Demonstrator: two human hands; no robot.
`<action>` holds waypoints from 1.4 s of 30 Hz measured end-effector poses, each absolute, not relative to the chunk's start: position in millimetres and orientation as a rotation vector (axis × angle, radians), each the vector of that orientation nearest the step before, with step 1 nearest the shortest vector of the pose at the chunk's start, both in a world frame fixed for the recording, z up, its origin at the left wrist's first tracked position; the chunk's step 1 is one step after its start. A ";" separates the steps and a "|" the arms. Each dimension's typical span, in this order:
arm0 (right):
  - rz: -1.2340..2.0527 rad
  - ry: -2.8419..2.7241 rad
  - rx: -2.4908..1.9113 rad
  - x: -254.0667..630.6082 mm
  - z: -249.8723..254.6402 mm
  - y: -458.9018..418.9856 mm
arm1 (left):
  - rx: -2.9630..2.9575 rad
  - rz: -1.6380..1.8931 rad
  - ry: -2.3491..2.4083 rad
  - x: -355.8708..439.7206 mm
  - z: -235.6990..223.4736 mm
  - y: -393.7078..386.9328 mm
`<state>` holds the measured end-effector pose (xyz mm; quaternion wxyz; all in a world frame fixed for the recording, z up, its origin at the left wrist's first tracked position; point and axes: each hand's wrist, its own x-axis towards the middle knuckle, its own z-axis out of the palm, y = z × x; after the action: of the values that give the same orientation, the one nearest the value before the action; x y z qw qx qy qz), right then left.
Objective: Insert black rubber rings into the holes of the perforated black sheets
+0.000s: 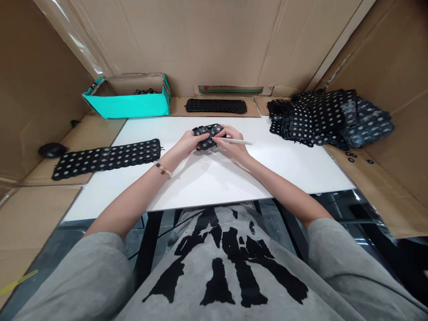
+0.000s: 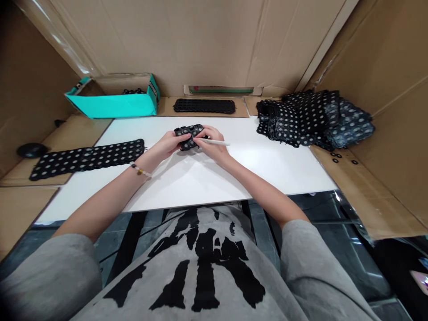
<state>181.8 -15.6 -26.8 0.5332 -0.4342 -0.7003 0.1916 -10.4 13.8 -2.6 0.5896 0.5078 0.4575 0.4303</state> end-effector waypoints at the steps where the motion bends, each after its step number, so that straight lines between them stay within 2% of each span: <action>1: 0.338 -1.720 -1.017 183.0 -26.4 -15.5 | 1.181 1.011 1.058 -10.6 -2.3 13.8; 4: 0.077 -1.859 -0.977 187.5 -23.6 -16.7 | 1.171 1.005 1.031 -10.5 -0.5 13.3; 8: -0.044 -2.014 -0.900 192.3 -19.8 -18.6 | 1.175 0.968 1.029 -10.2 -0.5 14.2; 21: -0.025 -2.221 -0.904 191.7 -18.6 -14.5 | 1.180 0.972 1.102 -6.9 -4.5 13.6; 42: -0.042 -2.254 -0.868 188.8 -25.6 -8.8 | 1.213 0.982 1.215 -6.1 -8.2 15.0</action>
<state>188.8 -8.8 -25.6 0.3548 -0.3359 -0.8723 -0.0163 -6.1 15.0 -8.2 0.5496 0.5123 0.5133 0.4147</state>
